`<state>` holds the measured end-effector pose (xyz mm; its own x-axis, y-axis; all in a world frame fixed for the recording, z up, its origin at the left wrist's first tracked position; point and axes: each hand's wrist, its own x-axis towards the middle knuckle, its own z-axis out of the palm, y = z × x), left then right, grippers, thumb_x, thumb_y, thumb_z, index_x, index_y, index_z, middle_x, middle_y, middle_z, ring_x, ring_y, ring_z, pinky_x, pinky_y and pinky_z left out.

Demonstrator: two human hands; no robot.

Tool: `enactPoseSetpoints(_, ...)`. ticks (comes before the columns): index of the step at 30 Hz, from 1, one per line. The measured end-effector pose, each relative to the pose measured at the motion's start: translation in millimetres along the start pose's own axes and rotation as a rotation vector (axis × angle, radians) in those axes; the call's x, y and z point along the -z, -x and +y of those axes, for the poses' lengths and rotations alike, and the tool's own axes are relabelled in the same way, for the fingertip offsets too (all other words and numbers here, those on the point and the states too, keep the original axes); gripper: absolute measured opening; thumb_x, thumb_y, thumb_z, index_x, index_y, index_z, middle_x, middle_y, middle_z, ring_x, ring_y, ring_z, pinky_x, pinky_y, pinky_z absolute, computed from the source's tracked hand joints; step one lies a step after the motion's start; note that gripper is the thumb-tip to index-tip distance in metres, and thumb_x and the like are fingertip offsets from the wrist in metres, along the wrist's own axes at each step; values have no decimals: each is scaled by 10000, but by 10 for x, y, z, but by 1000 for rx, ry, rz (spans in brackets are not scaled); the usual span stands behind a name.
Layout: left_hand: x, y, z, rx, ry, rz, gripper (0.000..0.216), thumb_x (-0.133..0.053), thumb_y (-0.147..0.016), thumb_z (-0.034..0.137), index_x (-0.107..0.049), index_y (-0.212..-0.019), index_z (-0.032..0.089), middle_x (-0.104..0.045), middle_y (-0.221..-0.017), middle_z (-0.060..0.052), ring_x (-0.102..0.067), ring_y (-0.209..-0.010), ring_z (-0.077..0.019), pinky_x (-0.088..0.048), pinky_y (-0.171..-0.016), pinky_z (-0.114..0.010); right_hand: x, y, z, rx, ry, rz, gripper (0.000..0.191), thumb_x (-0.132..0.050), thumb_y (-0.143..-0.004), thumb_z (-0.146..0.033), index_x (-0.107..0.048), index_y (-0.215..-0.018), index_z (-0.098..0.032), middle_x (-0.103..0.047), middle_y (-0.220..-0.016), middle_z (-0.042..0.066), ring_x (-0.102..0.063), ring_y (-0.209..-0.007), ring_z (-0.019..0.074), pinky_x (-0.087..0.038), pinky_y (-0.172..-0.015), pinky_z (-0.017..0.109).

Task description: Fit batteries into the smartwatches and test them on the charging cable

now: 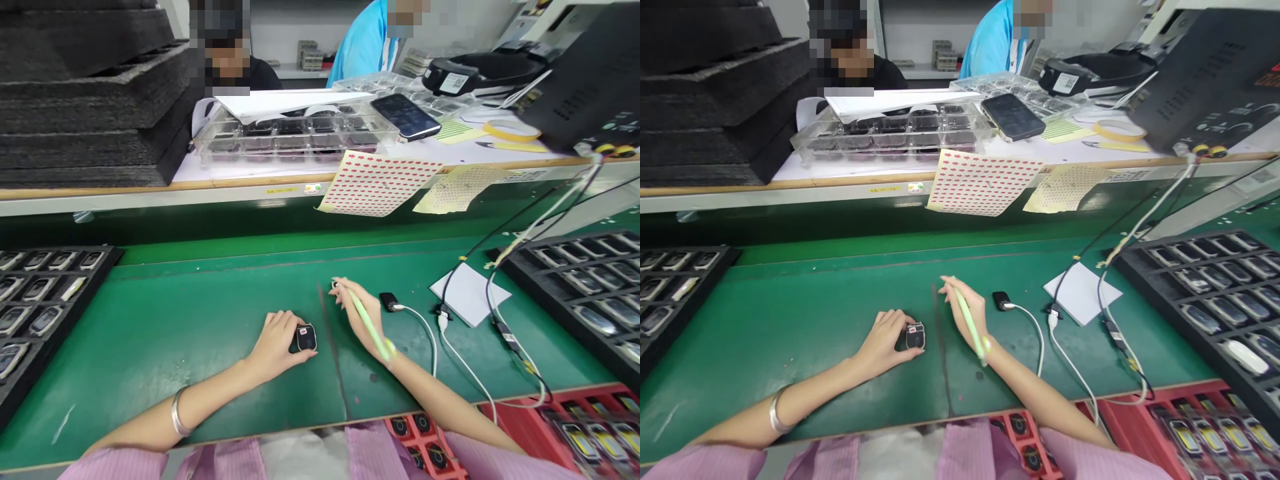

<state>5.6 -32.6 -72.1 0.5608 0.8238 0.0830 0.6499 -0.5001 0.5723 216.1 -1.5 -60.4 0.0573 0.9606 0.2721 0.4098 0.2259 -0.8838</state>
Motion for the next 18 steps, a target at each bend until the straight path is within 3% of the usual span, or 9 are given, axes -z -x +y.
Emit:
enactPoseSetpoints(2,-8,6,-2,-5,4,5,363,-601,-812,440,-495,-1045,183,-562,-957,-53,-506,-867,-236,-365,-763,-387,169,-100,75,146,213,72,249,-468,-924,-314,-619,-1077,-188,-655,-991,103,-590,-941,245,-455,-908,428)
enactPoseSetpoints(4,-26,12,-13,0,13,24,345,-557,-846,382,-480,-1125,193,-542,-1004,-68,-500,-902,-243,-381,-778,-395,273,-122,158,232,354,62,240,-496,-908,-282,-612,-1087,-173,-640,-1065,134,-556,-1051,282,-435,-945,470)
enactPoseSetpoints(7,-57,20,-27,26,42,84,429,-501,-868,280,-393,-1275,198,-486,-1106,-103,-478,-995,-252,-400,-841,-407,280,5,232,258,357,-48,234,-522,-892,-253,-601,-1102,-188,-637,-1112,130,-583,-1045,271,-484,-909,440)
enactPoseSetpoints(10,-73,9,6,42,58,139,622,-570,-815,289,-286,-1360,195,-422,-1224,-130,-434,-1104,-275,-390,-916,-431,190,220,180,293,357,-197,275,-508,-902,-220,-569,-1170,-212,-618,-1180,106,-572,-1085,253,-479,-930,425)
enactPoseSetpoints(13,-94,-45,94,23,35,170,758,-663,-745,399,-272,-1362,193,-417,-1261,-138,-412,-1152,-303,-377,-939,-464,134,348,36,259,309,-317,348,-484,-922,-227,-516,-1268,-219,-613,-1196,100,-569,-1085,250,-470,-938,425)
enactPoseSetpoints(15,-126,-102,153,4,10,188,779,-682,-721,469,-302,-1336,179,-439,-1250,-147,-415,-1159,-318,-368,-942,-488,138,330,-58,183,234,-298,345,-462,-931,-261,-535,-1265,-217,-635,-1159,94,-597,-1040,239,-488,-912,394)
enactPoseSetpoints(18,-183,-186,192,-10,-24,201,697,-705,-696,503,-405,-1233,177,-489,-1200,-143,-447,-1127,-324,-369,-921,-508,161,193,-141,5,88,-241,285,-476,-910,-321,-679,-1056,-186,-700,-909,79,-651,-831,216,-523,-783,336)
